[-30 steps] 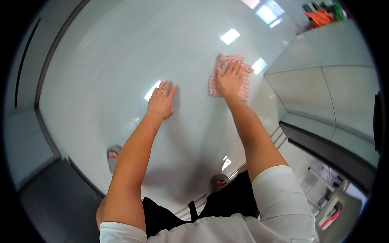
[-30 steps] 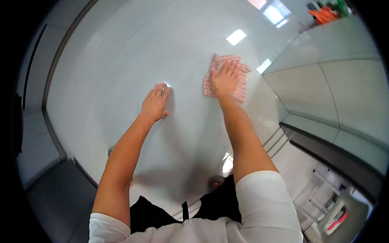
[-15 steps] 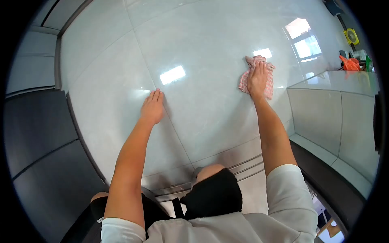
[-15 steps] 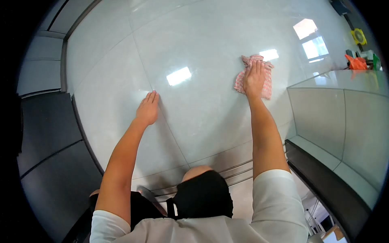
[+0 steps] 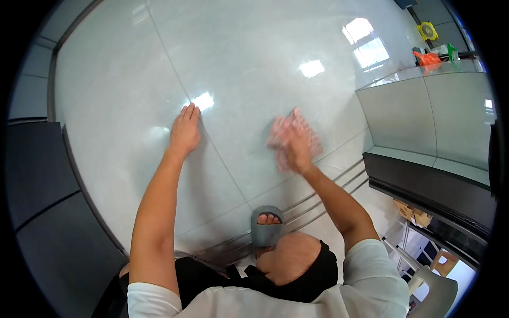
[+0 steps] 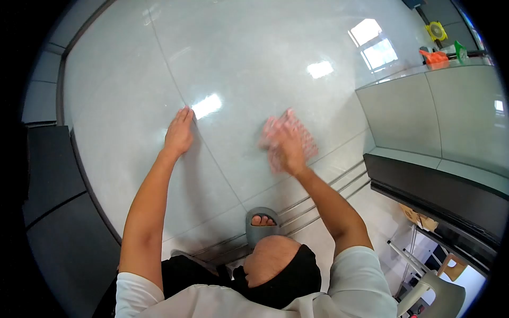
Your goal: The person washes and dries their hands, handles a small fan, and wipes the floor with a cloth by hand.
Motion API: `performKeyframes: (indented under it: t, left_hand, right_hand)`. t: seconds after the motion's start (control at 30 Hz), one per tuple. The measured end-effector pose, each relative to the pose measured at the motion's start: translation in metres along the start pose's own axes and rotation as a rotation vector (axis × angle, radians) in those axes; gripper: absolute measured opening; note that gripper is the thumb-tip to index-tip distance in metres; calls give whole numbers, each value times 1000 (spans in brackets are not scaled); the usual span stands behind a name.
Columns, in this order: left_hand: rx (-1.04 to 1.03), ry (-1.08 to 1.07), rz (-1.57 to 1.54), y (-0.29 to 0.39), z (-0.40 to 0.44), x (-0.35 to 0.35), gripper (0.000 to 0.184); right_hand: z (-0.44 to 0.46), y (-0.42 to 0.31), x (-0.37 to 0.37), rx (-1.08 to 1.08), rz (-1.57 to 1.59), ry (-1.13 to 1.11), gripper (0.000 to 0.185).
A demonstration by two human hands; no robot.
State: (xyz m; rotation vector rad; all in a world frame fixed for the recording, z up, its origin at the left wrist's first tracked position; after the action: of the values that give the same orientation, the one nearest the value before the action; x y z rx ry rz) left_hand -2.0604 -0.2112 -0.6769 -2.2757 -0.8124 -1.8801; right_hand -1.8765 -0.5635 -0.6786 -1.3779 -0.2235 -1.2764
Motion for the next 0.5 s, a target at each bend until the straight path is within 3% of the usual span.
performKeyframes:
  t: [0.07, 0.17, 0.23, 0.3, 0.37, 0.47, 0.5]
  left_hand:
    - [-8, 3, -17, -4, -3, 0, 74]
    - [21, -17, -51, -5, -10, -2, 68]
    - [45, 26, -68, -8, -20, 1, 67]
    - [60, 9, -58, -15, -35, 2, 67]
    - [78, 7, -42, -27, -45, 9, 67]
    - [136, -19, -8, -50, -60, 4, 68]
    - [158, 15, -12, -62, -64, 0, 68]
  right_hand:
    - [-20, -63, -19, 194, -336, -298, 46]
    - [14, -82, -47, 211, -266, -368, 56]
    - [61, -44, -50, 93, -316, -494, 58]
    - [125, 9, -27, -101, -339, -479, 61]
    - [155, 58, -3, -72, -563, -161, 63]
    - [146, 52, -26, -88, -433, -106, 67]
    - [131, 13, -42, -62, -380, -231, 66]
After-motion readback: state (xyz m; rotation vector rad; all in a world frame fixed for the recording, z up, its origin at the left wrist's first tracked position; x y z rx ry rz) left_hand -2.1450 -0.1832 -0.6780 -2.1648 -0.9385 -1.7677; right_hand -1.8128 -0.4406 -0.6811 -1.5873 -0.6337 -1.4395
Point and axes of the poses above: each hand's wrist, its own z-axis towards the middle knuckle, its own x-axis out of the back of the hand, y = z × x, the point moved 7 cm from there along z, towards the middle knuckle, and after that the axes turned 6 degrees about -x, right-handed, at the moved point
